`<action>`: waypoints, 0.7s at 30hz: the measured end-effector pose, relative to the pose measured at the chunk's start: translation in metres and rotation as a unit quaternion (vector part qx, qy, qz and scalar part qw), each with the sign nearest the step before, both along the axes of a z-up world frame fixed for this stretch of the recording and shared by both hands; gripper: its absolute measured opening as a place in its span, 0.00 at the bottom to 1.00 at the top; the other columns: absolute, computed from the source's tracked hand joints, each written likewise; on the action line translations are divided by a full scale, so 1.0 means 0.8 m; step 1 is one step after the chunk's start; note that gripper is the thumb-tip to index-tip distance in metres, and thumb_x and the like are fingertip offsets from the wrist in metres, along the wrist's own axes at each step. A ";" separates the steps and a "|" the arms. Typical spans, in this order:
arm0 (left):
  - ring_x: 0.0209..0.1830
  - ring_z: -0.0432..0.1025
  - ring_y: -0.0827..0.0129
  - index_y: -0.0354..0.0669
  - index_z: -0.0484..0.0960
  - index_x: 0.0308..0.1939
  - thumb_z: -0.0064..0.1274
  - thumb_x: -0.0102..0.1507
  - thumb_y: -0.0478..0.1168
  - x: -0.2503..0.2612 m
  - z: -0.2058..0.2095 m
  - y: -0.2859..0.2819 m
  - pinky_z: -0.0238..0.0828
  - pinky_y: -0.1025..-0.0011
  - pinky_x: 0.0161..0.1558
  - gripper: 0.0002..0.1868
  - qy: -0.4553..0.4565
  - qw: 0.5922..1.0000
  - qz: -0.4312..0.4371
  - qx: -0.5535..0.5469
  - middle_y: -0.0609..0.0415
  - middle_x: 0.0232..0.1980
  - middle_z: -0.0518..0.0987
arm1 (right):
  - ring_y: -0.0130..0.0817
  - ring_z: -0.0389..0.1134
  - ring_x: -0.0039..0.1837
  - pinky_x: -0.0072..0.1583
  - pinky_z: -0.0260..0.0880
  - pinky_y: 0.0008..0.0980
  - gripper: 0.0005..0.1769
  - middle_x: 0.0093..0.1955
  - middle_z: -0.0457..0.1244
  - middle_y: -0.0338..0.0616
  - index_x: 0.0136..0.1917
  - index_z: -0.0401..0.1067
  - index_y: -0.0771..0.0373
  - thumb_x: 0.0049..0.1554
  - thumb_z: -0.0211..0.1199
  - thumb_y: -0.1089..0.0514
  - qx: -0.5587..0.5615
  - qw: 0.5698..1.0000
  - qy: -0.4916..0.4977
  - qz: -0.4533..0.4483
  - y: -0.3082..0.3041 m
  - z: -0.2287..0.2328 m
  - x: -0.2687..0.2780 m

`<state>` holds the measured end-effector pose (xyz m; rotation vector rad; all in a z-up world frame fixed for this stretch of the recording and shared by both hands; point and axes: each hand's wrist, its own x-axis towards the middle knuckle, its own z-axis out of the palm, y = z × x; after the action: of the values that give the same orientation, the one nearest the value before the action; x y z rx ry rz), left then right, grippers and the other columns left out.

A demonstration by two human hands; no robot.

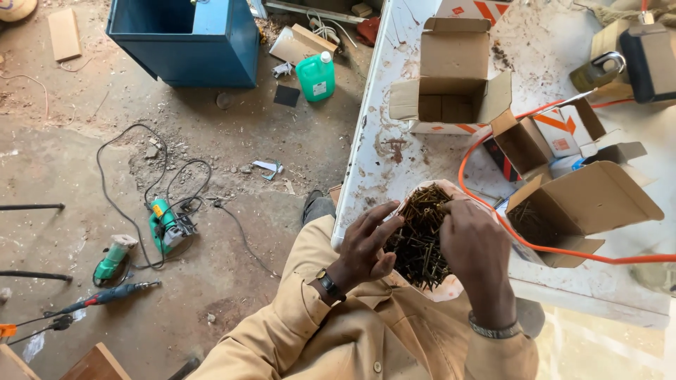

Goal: Sorting through a container of small metal fasteners on a workbench

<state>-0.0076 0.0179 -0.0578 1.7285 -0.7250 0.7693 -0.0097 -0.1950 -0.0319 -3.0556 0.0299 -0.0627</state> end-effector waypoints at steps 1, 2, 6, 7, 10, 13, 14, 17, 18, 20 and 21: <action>0.47 0.77 0.44 0.34 0.80 0.56 0.28 0.73 0.58 0.000 0.001 0.000 0.75 0.61 0.39 0.34 -0.002 1.000 0.003 0.000 0.34 0.60 0.78 | 0.38 0.74 0.53 0.51 0.77 0.44 0.09 0.48 0.70 0.32 0.55 0.74 0.42 0.64 0.54 0.46 0.000 1.000 -0.002 0.003 0.012 0.015 0.002; 0.47 0.77 0.45 0.34 0.80 0.57 0.28 0.73 0.58 -0.001 0.001 0.001 0.75 0.62 0.39 0.34 0.000 1.000 0.001 0.001 0.34 0.60 0.78 | 0.44 0.73 0.55 0.52 0.77 0.51 0.12 0.51 0.69 0.39 0.55 0.75 0.49 0.64 0.54 0.47 0.018 0.999 0.047 -0.016 0.024 0.030 0.004; 0.43 0.77 0.47 0.34 0.80 0.56 0.29 0.72 0.58 0.000 0.000 -0.001 0.75 0.61 0.39 0.33 -0.001 1.000 0.009 -0.002 0.35 0.59 0.78 | 0.51 0.72 0.58 0.55 0.76 0.60 0.12 0.52 0.68 0.47 0.54 0.77 0.58 0.61 0.62 0.52 0.031 0.994 0.102 -0.019 0.041 0.066 0.009; 0.43 0.77 0.47 0.34 0.80 0.56 0.29 0.72 0.58 -0.001 0.001 -0.001 0.75 0.61 0.39 0.33 0.000 1.000 0.009 -0.003 0.35 0.59 0.78 | 0.51 0.72 0.58 0.55 0.76 0.60 0.12 0.52 0.68 0.47 0.54 0.77 0.58 0.61 0.62 0.52 0.030 0.994 0.103 -0.019 0.030 0.043 0.007; 0.40 0.76 0.49 0.35 0.80 0.57 0.30 0.72 0.57 0.001 0.004 0.001 0.74 0.62 0.37 0.32 -0.004 1.000 0.003 -0.006 0.35 0.60 0.78 | 0.43 0.72 0.55 0.50 0.77 0.54 0.10 0.46 0.66 0.33 0.51 0.77 0.44 0.61 0.61 0.43 0.015 0.998 0.042 -0.032 0.008 -0.001 0.002; 0.40 0.76 0.48 0.33 0.80 0.56 0.29 0.72 0.58 0.001 0.007 0.002 0.74 0.61 0.36 0.33 0.003 1.000 0.002 -0.002 0.34 0.60 0.77 | 0.39 0.72 0.46 0.47 0.76 0.44 0.07 0.38 0.63 0.32 0.48 0.78 0.41 0.58 0.64 0.42 0.062 0.997 -0.035 -0.012 0.008 0.016 0.000; 0.37 0.75 0.50 0.34 0.80 0.56 0.29 0.72 0.57 0.001 0.009 0.002 0.73 0.62 0.35 0.32 0.000 1.000 0.004 0.000 0.34 0.59 0.78 | 0.38 0.72 0.44 0.44 0.73 0.40 0.07 0.39 0.66 0.38 0.49 0.80 0.47 0.59 0.67 0.48 0.185 0.981 -0.052 -0.012 0.009 0.029 0.000; 0.35 0.74 0.52 0.34 0.80 0.56 0.30 0.72 0.57 -0.001 0.010 0.002 0.73 0.62 0.34 0.32 0.000 1.000 0.001 0.000 0.34 0.60 0.77 | 0.35 0.68 0.40 0.39 0.70 0.32 0.08 0.39 0.67 0.48 0.52 0.78 0.63 0.62 0.62 0.58 0.437 0.898 -0.026 -0.044 0.008 0.047 -0.013; 0.36 0.74 0.51 0.34 0.79 0.57 0.30 0.72 0.58 0.000 0.009 0.002 0.73 0.62 0.34 0.32 0.002 1.000 -0.001 0.000 0.34 0.60 0.77 | 0.32 0.65 0.38 0.37 0.69 0.29 0.11 0.38 0.65 0.52 0.54 0.74 0.72 0.66 0.55 0.62 0.561 0.824 0.015 -0.069 0.007 0.051 -0.017; 0.35 0.74 0.52 0.34 0.79 0.58 0.29 0.72 0.59 0.003 0.014 0.003 0.72 0.62 0.34 0.33 0.001 1.000 -0.006 0.000 0.34 0.60 0.77 | 0.32 0.66 0.36 0.36 0.70 0.28 0.12 0.38 0.65 0.54 0.53 0.73 0.72 0.67 0.54 0.60 0.609 0.791 0.019 -0.062 0.007 0.051 -0.020; 0.35 0.73 0.52 0.35 0.79 0.58 0.28 0.72 0.60 0.000 0.015 0.004 0.72 0.62 0.33 0.34 0.004 1.000 -0.009 0.000 0.35 0.60 0.77 | 0.33 0.67 0.35 0.35 0.70 0.28 0.13 0.39 0.66 0.55 0.53 0.73 0.72 0.68 0.53 0.59 0.654 0.754 0.027 -0.055 0.007 0.051 -0.024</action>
<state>-0.0075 0.0207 -0.0454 1.7218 -0.7347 0.7499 -0.0289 -0.1890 0.0088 -1.6270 0.1732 0.0349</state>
